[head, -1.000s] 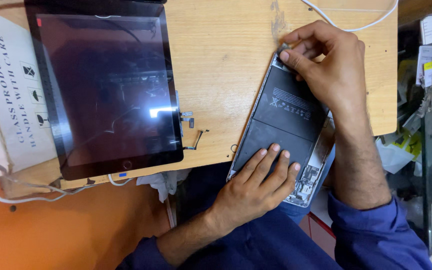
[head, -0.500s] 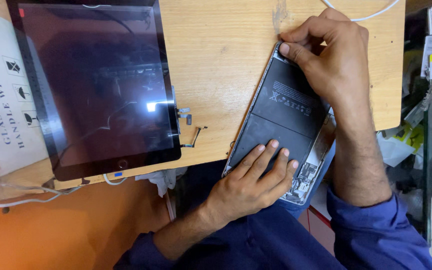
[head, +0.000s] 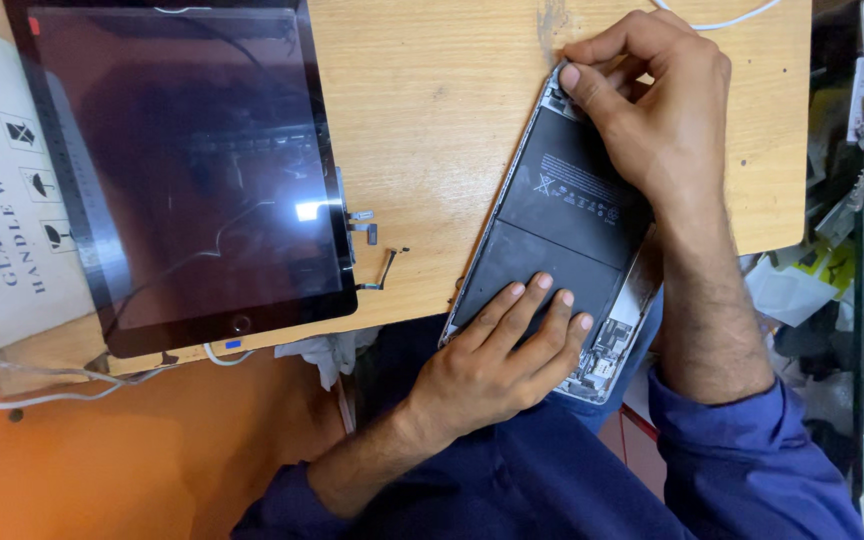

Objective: The person applies adhesive to the edges of a disassembled tablet chassis and presses down internal components. They then briefly handle a smartphone before returning to apply more adhesive to the tablet.

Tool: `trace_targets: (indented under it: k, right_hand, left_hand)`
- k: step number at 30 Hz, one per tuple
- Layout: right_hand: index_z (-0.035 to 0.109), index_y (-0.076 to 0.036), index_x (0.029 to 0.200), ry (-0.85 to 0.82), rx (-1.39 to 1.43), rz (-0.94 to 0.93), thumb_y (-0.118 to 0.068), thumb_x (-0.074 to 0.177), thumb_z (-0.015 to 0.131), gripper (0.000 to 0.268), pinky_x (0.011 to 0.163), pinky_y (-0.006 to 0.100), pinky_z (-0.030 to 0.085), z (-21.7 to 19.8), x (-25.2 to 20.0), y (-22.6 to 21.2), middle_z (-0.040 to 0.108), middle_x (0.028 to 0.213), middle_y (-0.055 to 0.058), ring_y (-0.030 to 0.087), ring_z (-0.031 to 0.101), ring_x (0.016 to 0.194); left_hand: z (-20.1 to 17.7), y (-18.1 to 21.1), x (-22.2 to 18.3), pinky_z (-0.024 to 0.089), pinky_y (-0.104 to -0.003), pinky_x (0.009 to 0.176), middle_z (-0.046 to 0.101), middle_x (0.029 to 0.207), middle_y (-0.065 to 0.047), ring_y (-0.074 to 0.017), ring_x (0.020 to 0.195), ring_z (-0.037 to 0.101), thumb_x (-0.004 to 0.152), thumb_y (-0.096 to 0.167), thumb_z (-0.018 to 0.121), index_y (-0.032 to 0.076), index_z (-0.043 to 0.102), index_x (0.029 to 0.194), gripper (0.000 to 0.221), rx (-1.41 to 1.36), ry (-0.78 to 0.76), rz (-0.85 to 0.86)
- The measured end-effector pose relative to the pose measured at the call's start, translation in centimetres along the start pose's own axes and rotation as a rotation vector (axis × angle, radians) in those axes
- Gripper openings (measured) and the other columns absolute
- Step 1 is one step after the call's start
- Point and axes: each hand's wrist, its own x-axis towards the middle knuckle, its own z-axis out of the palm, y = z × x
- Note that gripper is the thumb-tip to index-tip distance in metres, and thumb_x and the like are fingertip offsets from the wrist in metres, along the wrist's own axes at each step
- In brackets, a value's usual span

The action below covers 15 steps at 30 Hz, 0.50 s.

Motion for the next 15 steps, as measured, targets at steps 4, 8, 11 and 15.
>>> trace_targets:
  k: [4, 8, 11, 15]
  right_hand:
    - [0.076, -0.003, 0.103, -0.04, 0.003, 0.035, -0.001, 0.09, 0.084, 0.015, 0.062, 0.022, 0.048, 0.2, -0.1, 0.0, 0.068, 0.089, 0.003, 0.007, 0.061, 0.071]
    - [0.076, 0.001, 0.107, -0.062, -0.006, -0.099, 0.003, 0.092, 0.084, 0.018, 0.066, 0.022, 0.048, 0.0, -0.6, 1.1, 0.067, 0.094, 0.007, 0.009, 0.061, 0.075]
    - [0.076, 0.001, 0.11, -0.074, 0.003, -0.117, 0.005, 0.094, 0.084, 0.018, 0.069, 0.022, 0.049, 0.2, -0.9, 2.1, 0.068, 0.102, 0.007, 0.009, 0.062, 0.08]
    - [0.078, 0.0, 0.11, -0.122, 0.059, -0.072, 0.002, 0.098, 0.085, 0.015, 0.071, 0.022, 0.049, 0.1, -0.6, 3.4, 0.068, 0.103, 0.004, 0.007, 0.061, 0.081]
  left_hand:
    - [0.1, -0.1, -0.1, 0.041, -0.041, 0.124, 0.068, 0.135, -0.004, -0.0294, 0.139, 0.057, 0.109, 0.03, 0.056, 0.015, 0.067, 0.133, 0.031, -0.003, 0.012, 0.0]
    - [0.3, -0.1, -0.2, 0.04, -0.042, 0.124, 0.068, 0.135, -0.003, -0.0301, 0.139, 0.057, 0.11, 0.03, 0.056, 0.015, 0.067, 0.134, 0.03, 0.012, 0.013, 0.014]
    - [0.4, -0.1, -0.3, 0.039, -0.042, 0.125, 0.068, 0.135, -0.003, -0.0299, 0.139, 0.057, 0.11, 0.031, 0.056, 0.015, 0.067, 0.134, 0.031, 0.006, 0.006, 0.012]
    - [0.3, -0.2, -0.2, 0.039, -0.041, 0.125, 0.068, 0.135, -0.002, -0.0287, 0.139, 0.057, 0.11, 0.03, 0.055, 0.016, 0.067, 0.135, 0.031, 0.028, -0.003, 0.012]
